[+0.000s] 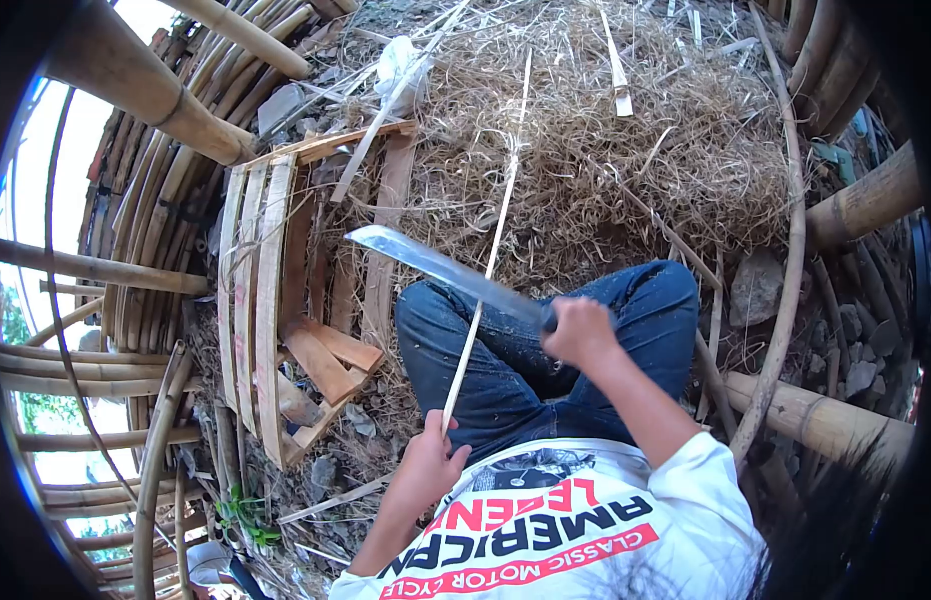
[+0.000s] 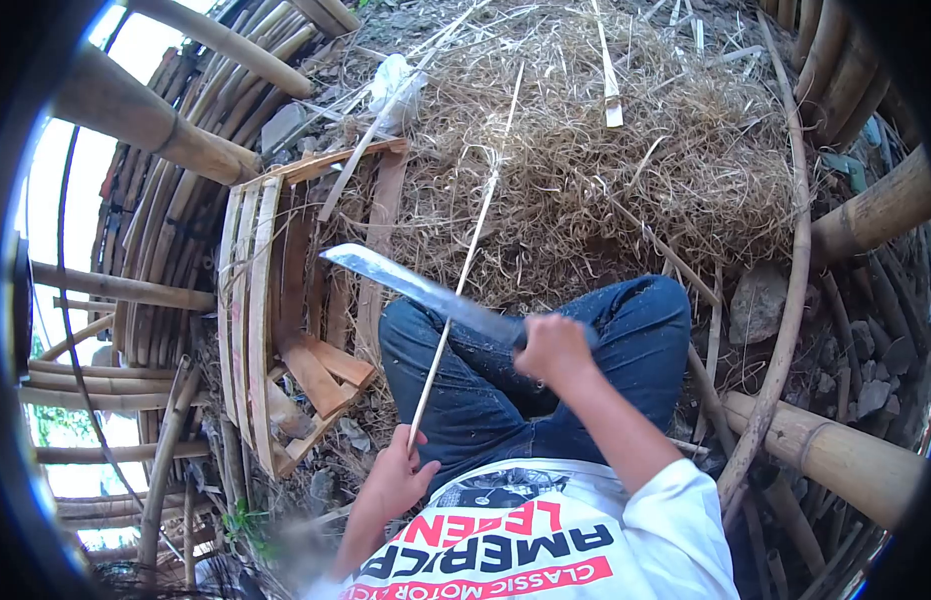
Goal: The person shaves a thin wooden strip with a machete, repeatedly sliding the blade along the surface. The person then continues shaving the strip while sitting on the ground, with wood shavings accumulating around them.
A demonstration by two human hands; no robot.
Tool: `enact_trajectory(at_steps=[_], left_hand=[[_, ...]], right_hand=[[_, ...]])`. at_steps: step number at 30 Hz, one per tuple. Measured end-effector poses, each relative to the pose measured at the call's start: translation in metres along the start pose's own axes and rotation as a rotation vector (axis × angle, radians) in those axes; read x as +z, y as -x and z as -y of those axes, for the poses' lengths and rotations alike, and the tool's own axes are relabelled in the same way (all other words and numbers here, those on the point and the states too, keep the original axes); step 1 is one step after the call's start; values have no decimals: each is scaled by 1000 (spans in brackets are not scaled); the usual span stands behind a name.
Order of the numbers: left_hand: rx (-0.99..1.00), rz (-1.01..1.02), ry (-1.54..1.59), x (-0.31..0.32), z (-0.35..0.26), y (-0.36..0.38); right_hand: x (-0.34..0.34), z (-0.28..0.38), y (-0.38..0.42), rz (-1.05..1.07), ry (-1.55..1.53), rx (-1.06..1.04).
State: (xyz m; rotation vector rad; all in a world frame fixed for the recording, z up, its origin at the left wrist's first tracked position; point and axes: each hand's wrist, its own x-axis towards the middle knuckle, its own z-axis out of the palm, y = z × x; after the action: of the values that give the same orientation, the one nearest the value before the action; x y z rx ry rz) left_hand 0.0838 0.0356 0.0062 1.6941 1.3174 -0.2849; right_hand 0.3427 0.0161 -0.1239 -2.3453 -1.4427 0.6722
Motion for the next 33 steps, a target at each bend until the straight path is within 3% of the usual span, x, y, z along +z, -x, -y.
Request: enact_trajectory(at_steps=[4, 11, 15, 18, 22, 24, 30, 31, 33], left_hand=[[70, -97, -76, 4, 6, -5], [34, -17, 52, 4, 10, -9], [0, 3, 32, -7, 11, -5], [-16, 35, -16, -15, 19, -6], [42, 13, -39, -6, 24, -20], [69, 131, 177, -2, 35, -22], [1, 96, 137, -12, 32, -18], [-14, 90, 113, -15, 33, -17], [-42, 102, 89, -22, 31, -16]], right_hand=[[-2, -40, -49, -3, -55, 86], [-1, 27, -7, 10, -369, -17], [3, 16, -30, 25, -71, -19], [-6, -18, -69, 4, -84, 105], [-11, -5, -66, 0, -74, 101], [-11, 11, -45, 24, -179, -16], [4, 33, -34, 66, -75, -333], [8, 28, -47, 40, 72, -243], [12, -3, -82, -48, 68, -165]])
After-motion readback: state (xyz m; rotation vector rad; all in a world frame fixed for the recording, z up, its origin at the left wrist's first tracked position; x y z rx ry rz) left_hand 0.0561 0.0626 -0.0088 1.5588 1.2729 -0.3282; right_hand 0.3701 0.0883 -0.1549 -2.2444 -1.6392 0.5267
